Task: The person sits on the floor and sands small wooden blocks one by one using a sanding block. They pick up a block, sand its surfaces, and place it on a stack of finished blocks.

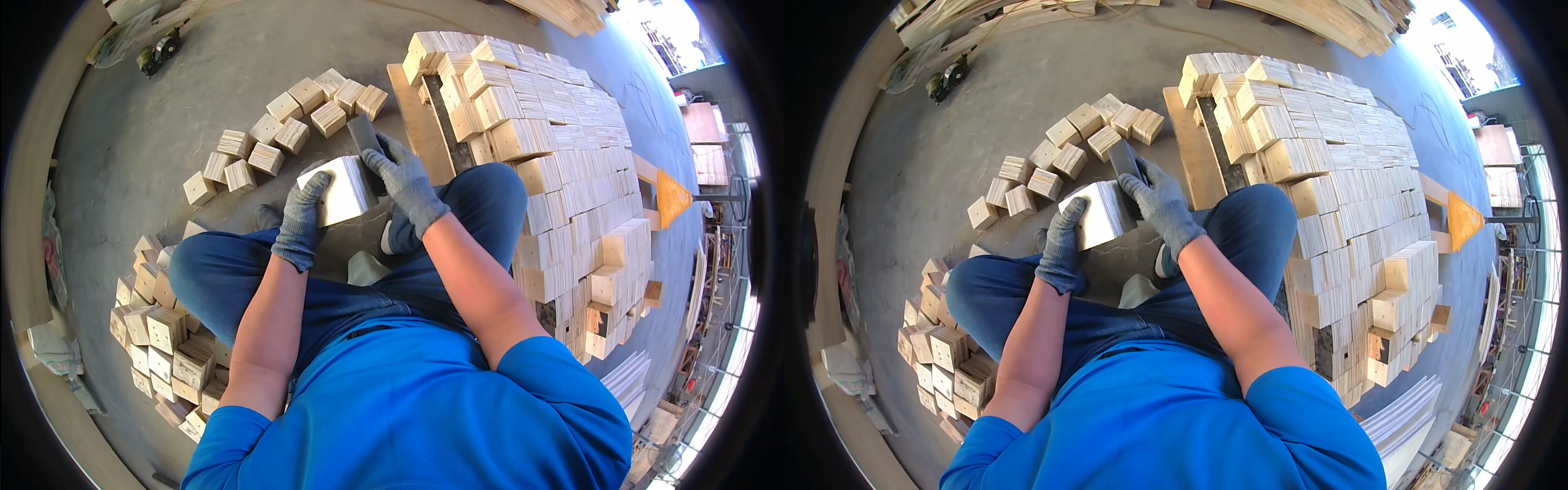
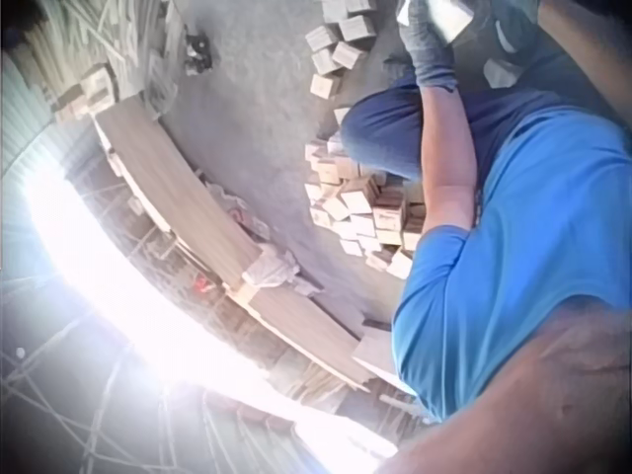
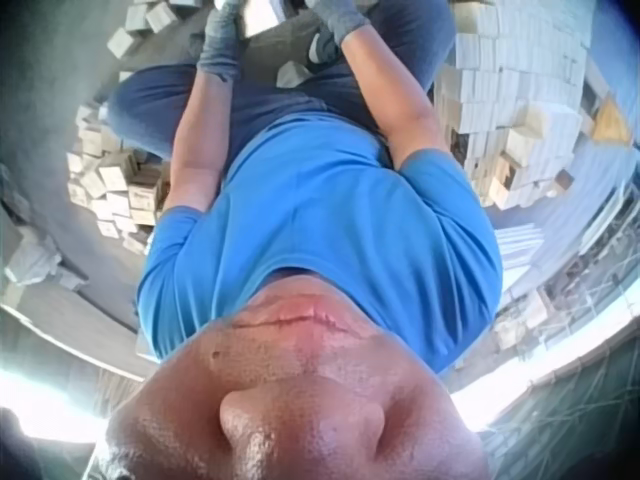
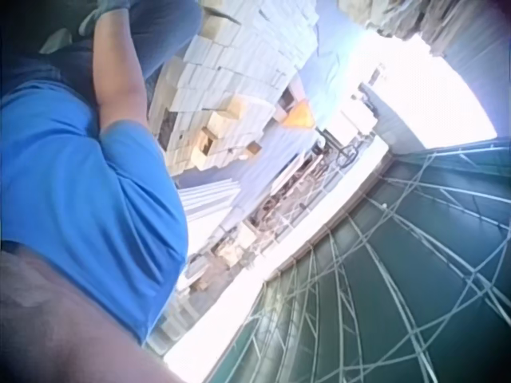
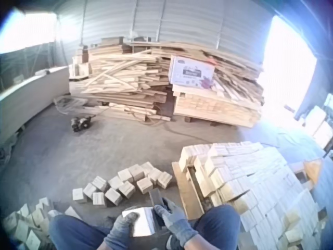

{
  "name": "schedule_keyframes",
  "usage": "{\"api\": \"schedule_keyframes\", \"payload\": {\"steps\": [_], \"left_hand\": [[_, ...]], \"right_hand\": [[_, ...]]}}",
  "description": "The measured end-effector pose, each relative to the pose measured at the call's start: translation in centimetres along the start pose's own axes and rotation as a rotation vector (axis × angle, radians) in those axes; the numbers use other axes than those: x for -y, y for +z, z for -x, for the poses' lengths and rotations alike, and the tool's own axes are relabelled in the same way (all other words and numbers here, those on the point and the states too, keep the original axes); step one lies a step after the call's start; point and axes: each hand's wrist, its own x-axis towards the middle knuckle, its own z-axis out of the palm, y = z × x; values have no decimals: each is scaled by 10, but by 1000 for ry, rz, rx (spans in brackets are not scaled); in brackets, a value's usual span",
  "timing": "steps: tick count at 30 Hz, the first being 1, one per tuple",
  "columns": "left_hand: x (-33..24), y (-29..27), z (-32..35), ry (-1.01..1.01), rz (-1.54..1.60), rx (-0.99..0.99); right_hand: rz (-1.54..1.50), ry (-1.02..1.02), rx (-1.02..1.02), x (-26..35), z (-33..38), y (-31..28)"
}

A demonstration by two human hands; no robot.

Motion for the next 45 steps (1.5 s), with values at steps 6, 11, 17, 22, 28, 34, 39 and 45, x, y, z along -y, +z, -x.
{"api": "schedule_keyframes", "payload": {"steps": [6,11,17,22,28,34,39,45], "left_hand": [[-15,-19,-4,-67,56,-226],[-14,-5,0,-96,29,-190],[-4,1,5,-53,-62,-1],[-13,-5,6,-91,5,-170],[-18,0,4,-111,24,-225],[-5,10,8,-144,-11,-107],[-20,14,13,-154,86,-156],[-15,-4,4,-121,133,-207]], "right_hand": [[182,-27,100,8,68,9],[168,-135,56,5,53,6],[117,-41,-40,12,-5,4],[234,-141,52,9,41,8],[410,-127,19,-8,53,10],[430,-213,-39,21,-12,1],[409,-305,-8,9,27,7],[395,-253,49,11,70,8]]}}
